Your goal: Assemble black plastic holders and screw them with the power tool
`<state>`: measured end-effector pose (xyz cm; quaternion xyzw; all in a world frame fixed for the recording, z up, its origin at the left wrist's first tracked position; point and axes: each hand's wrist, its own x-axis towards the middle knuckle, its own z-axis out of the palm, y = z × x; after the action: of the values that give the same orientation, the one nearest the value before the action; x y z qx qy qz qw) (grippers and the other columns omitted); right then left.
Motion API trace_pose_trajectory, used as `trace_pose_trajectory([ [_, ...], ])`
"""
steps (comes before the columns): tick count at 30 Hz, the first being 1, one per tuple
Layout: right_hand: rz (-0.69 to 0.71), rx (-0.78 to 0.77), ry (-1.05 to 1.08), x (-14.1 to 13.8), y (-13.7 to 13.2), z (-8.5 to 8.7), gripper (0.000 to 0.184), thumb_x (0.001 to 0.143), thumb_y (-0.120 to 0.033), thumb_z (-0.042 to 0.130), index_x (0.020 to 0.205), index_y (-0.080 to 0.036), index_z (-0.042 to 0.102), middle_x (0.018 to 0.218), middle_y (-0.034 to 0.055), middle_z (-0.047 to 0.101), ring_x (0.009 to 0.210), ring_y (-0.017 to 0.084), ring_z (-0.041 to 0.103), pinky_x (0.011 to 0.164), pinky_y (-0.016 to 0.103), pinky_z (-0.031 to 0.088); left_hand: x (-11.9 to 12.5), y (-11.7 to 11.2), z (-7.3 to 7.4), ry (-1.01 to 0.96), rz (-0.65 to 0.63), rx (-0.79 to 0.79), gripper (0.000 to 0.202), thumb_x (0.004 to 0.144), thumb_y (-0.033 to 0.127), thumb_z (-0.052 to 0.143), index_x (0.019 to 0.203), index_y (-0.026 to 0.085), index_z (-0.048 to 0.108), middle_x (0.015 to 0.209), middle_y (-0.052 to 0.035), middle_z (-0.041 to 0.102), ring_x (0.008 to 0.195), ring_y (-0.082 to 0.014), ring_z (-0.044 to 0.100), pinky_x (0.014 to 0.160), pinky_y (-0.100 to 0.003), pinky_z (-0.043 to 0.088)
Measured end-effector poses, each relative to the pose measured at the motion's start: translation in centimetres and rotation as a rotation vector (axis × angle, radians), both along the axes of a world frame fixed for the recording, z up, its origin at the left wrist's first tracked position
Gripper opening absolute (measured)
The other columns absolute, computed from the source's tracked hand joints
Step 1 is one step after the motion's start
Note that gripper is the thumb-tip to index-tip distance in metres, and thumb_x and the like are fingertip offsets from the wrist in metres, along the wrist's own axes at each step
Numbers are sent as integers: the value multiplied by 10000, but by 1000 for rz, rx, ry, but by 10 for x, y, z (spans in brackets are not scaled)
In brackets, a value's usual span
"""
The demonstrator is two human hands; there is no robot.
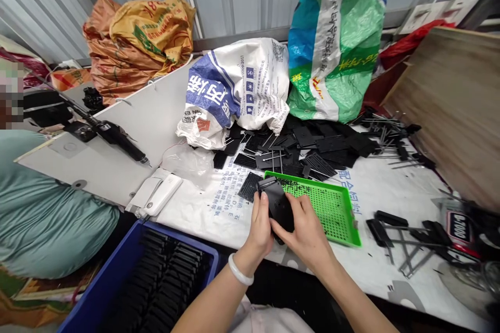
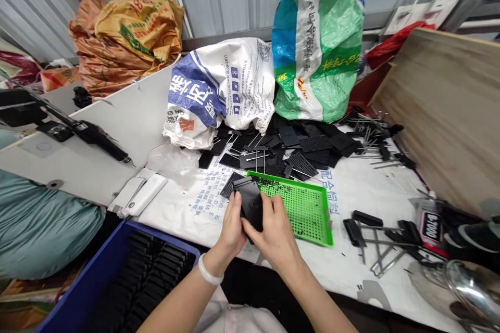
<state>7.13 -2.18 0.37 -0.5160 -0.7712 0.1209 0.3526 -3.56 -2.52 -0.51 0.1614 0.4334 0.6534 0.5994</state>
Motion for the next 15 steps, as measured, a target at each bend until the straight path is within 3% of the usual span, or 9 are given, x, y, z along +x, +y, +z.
trace_pose_trajectory([
  [9, -43, -1, 49, -1, -11, 3, 580, 791, -317, 638, 1320, -178, 443, 970, 105, 481, 871, 293, 565, 744, 454, 544, 3, -3, 7, 4, -37, 36, 535, 844, 559, 585, 1198, 160, 621, 1229, -122, 661, 1240, -278, 546, 1015, -373, 465],
  [15, -43, 24, 40, -3, -15, -2, 601, 815, -328, 626, 1355, -149, 434, 958, 111, 484, 885, 301, 553, 768, 470, 537, 2, -4, 6, 0, -48, 10, 532, 832, 548, 610, 1212, 175, 614, 1239, -117, 655, 1249, -279, 538, 1023, -373, 453],
])
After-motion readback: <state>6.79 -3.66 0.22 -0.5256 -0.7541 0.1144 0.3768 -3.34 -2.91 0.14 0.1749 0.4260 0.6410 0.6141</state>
